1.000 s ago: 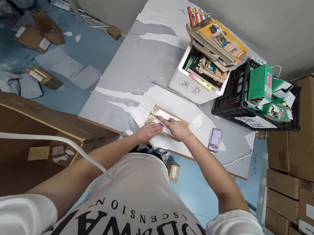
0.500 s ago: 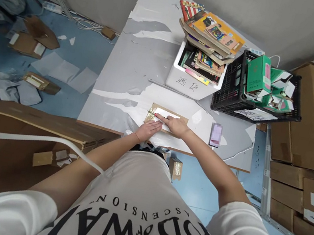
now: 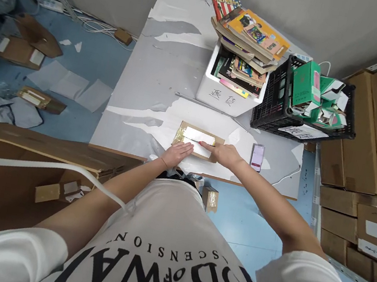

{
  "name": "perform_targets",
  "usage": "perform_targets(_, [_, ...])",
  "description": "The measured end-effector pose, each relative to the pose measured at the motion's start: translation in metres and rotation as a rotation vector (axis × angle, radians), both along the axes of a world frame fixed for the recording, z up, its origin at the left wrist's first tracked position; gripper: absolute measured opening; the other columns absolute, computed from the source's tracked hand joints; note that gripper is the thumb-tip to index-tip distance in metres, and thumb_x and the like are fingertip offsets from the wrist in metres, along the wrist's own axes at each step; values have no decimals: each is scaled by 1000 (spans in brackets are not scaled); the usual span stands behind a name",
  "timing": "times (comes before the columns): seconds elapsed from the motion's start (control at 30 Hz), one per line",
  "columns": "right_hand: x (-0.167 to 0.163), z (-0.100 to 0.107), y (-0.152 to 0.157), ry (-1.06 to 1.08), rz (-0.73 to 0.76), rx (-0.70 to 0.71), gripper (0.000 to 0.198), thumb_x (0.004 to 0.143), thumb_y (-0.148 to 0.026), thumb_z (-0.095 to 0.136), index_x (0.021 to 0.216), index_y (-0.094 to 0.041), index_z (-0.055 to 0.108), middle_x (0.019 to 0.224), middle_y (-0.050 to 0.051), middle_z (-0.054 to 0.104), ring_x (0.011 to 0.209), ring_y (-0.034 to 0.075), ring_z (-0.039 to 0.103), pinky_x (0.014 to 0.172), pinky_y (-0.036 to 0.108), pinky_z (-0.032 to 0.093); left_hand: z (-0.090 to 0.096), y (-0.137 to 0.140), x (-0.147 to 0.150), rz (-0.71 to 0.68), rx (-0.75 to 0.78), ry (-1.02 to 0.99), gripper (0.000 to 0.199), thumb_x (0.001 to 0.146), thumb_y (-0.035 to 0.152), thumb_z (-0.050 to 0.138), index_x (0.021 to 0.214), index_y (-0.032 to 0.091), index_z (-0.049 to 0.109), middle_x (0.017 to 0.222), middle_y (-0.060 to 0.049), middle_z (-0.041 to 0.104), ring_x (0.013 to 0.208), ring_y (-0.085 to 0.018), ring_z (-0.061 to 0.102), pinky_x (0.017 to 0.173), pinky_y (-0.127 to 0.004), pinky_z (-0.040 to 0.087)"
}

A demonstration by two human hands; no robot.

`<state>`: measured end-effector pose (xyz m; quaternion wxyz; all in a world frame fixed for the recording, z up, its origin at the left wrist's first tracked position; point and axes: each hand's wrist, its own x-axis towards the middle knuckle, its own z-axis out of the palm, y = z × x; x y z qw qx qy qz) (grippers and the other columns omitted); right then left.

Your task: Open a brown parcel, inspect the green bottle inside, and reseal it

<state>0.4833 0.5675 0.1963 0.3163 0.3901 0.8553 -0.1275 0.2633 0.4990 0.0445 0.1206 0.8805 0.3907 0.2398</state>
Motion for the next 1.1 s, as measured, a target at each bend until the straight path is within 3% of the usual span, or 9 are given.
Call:
perform_targets(0.17, [62, 14, -14, -48, -163, 13, 75, 86, -3, 38, 147, -45, 25, 99, 11, 66, 77, 22, 66, 71, 33, 41, -1, -1, 1, 16, -46, -33, 43, 94, 9, 31, 128, 16, 56, 129, -12, 61, 129, -22, 50, 107, -45, 41])
perform_targets(0.4, [115, 20, -36, -33, -262, 69, 76, 83, -2, 39, 143, -48, 32, 96, 8, 65, 68, 18, 63, 69, 32, 42, -2, 1, 2, 31, -76, -36, 47, 90, 9, 32, 129, 17, 56, 129, -12, 61, 127, -23, 52, 104, -46, 42])
perform_targets(0.5, [138, 15, -52, 70, -396, 117, 64, 88, -12, 42, 143, -44, 36, 98, 9, 66, 73, 20, 64, 70, 33, 45, 6, 0, 3, 35, -60, -27, 46, 88, 9, 34, 126, 17, 59, 127, -13, 63, 124, -24, 54, 100, -45, 43])
perform_targets(0.57, [150, 3, -68, 267, -573, 151, 58, 91, -22, 43, 146, -39, 34, 104, 9, 67, 79, 21, 64, 70, 33, 48, 15, -1, 4, 55, -51, -7, 40, 90, 13, 37, 121, 18, 61, 125, -12, 64, 121, -24, 56, 98, -44, 42])
perform_targets(0.7, [136, -44, -102, 755, -1054, -3, 61, 93, -35, 41, 151, -28, 24, 97, 5, 68, 59, 13, 59, 56, 28, 52, 36, 5, 6, 82, -70, 65, 32, 90, 34, 50, 116, 20, 62, 116, -13, 66, 110, -29, 60, 101, -50, 35])
perform_targets(0.8, [102, -81, -113, 1031, -1287, -88, 65, 91, -40, 42, 151, -25, 23, 94, 4, 67, 48, 8, 52, 47, 25, 51, 49, 21, 6, 102, -64, 124, 63, 77, 55, 63, 127, 18, 55, 126, -19, 57, 119, -37, 51, 105, -55, 28])
perform_targets(0.93, [72, -102, -115, 1221, -1375, -121, 67, 90, -43, 43, 151, -25, 23, 96, 4, 66, 47, 7, 52, 45, 23, 50, 58, 48, 5, 140, -76, 248, 111, 57, 75, 67, 144, 14, 34, 151, -26, 27, 139, -48, 21, 108, -63, 17])
perform_targets(1.0, [68, -104, -115, 1246, -1380, -140, 67, 90, -43, 44, 151, -26, 25, 95, 3, 66, 47, 7, 52, 45, 23, 49, 58, 57, 5, 120, -117, 310, 116, 55, 77, 66, 146, 13, 30, 151, -27, 27, 139, -49, 19, 108, -66, 15])
perform_targets(1.1, [68, -103, -115, 1281, -1383, -189, 66, 89, -42, 45, 150, -26, 26, 93, 2, 64, 46, 6, 51, 43, 22, 48, 54, 61, 3, 110, -151, 337, 112, 58, 76, 65, 145, 14, 31, 148, -26, 33, 137, -47, 25, 107, -65, 21])
